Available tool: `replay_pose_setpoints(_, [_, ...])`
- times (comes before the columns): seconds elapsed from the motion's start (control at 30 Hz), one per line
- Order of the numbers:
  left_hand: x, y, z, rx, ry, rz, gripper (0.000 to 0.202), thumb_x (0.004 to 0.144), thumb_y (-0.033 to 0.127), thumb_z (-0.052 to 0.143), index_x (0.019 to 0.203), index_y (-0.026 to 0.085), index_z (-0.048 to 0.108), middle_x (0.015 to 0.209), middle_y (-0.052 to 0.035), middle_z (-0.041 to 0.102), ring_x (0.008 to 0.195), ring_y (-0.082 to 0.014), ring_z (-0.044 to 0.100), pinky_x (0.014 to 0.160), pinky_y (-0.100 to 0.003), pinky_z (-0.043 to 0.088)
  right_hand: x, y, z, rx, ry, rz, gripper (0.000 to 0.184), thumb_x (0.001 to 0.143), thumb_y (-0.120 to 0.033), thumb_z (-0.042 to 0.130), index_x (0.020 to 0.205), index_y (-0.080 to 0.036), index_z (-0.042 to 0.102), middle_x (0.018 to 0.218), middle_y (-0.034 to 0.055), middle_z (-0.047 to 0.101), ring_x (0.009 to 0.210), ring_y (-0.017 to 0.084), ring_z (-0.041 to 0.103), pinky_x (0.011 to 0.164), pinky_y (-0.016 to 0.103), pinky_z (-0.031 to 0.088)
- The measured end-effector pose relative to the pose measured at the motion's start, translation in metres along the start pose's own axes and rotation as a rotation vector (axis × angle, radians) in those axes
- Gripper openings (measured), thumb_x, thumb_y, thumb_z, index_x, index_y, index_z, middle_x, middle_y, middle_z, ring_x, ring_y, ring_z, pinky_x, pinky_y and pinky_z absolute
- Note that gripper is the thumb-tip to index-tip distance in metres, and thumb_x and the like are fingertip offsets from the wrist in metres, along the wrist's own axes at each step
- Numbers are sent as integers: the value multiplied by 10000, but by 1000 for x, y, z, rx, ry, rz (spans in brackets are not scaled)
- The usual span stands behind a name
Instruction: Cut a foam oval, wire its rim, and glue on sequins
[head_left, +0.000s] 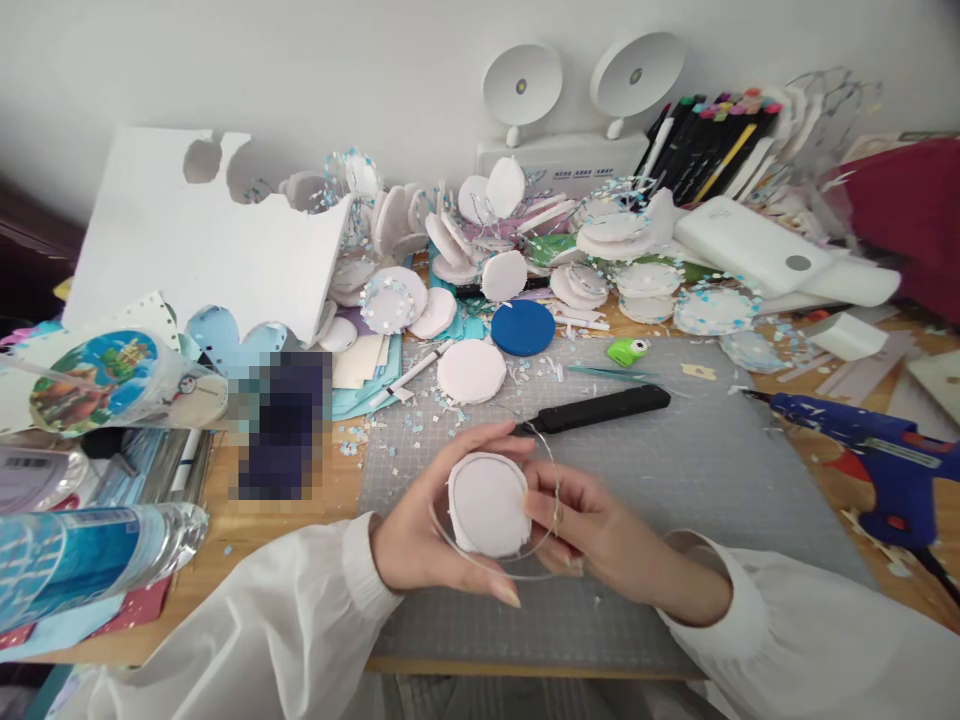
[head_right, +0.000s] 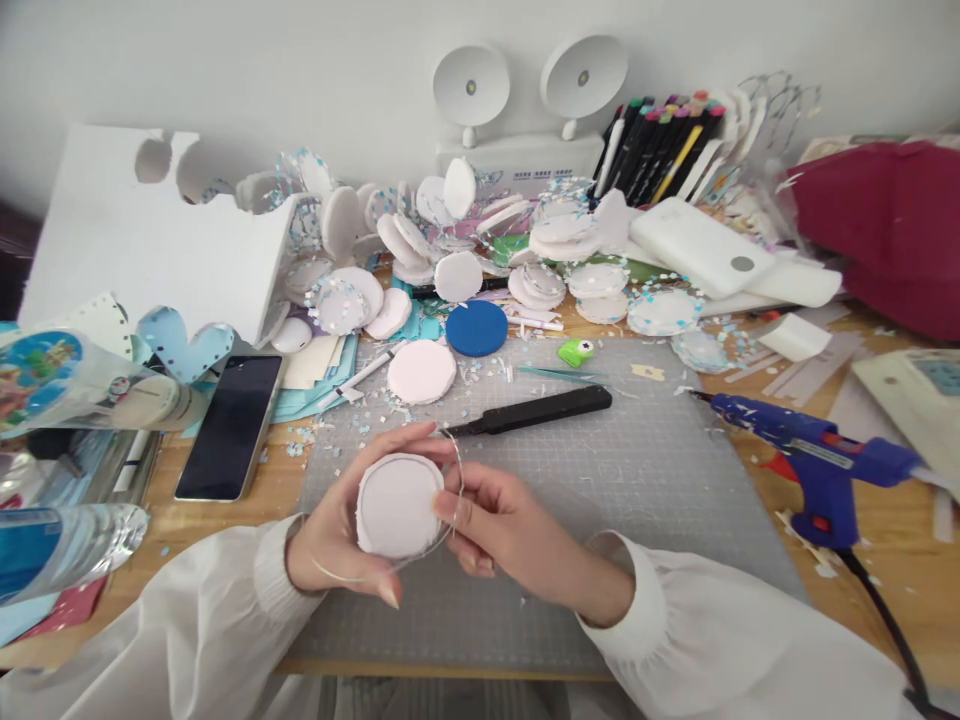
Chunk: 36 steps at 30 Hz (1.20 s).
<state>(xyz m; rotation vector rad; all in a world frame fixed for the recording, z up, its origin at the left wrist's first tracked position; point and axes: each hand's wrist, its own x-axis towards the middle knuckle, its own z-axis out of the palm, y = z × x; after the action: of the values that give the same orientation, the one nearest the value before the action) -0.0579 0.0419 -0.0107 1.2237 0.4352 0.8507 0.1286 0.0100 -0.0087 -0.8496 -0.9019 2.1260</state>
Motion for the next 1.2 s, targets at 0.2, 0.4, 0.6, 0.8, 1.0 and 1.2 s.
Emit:
replay_pose_setpoints(0.2, [2,8,3,8,-66,-13,1158,440,334,921,1435,311,331,1367,-161,505,1245,-327,497,1074,-500,348,2,3,-1,-151,-78,78,389,849,-536,569,810,-153,512,495,-90,445,385,32,354,391,174,280])
replay_pose_setpoints(0.4, [3,6,0,59,-50,46,1119,433,323,923,1410,300,379,1187,-113,568,1126,-286,548,1006,-434,420,2,2,1,-173,-68,86,372,855,-519,571,817,-153,514,501,-84,463,399,34,365,409,177,292])
replay_pose_setpoints(0.6, [3,11,3,20,-39,-22,875,427,305,924,1223,262,562,1045,-80,603,950,-246,612,866,-376,495,2,3,1,-161,-44,89,377,837,-530,590,808,-170,486,513,-88,446,414,41,373,415,184,296])
replay_pose_setpoints(0.8, [3,8,1,-11,-4,4,800,455,310,914,1180,251,583,1154,-118,624,1012,-271,619,890,-411,492,2,0,3,-192,6,80,412,837,-561,565,741,-166,498,508,-71,457,410,46,381,413,193,301])
replay_pose_setpoints(1.0, [5,2,-3,9,69,59,793,538,276,881,1257,286,546,1238,-103,617,1135,-289,578,994,-449,420,-3,-14,-3,-327,285,-143,428,883,-567,464,765,-168,564,566,-31,493,495,84,448,447,209,351])
replay_pose_setpoints(1.2, [5,2,1,-42,32,-22,956,498,166,893,1343,312,470,1272,-114,590,1084,-278,604,928,-404,476,-8,-17,-3,-496,285,-236,228,864,-424,577,914,-201,572,588,-50,476,501,88,432,466,219,352])
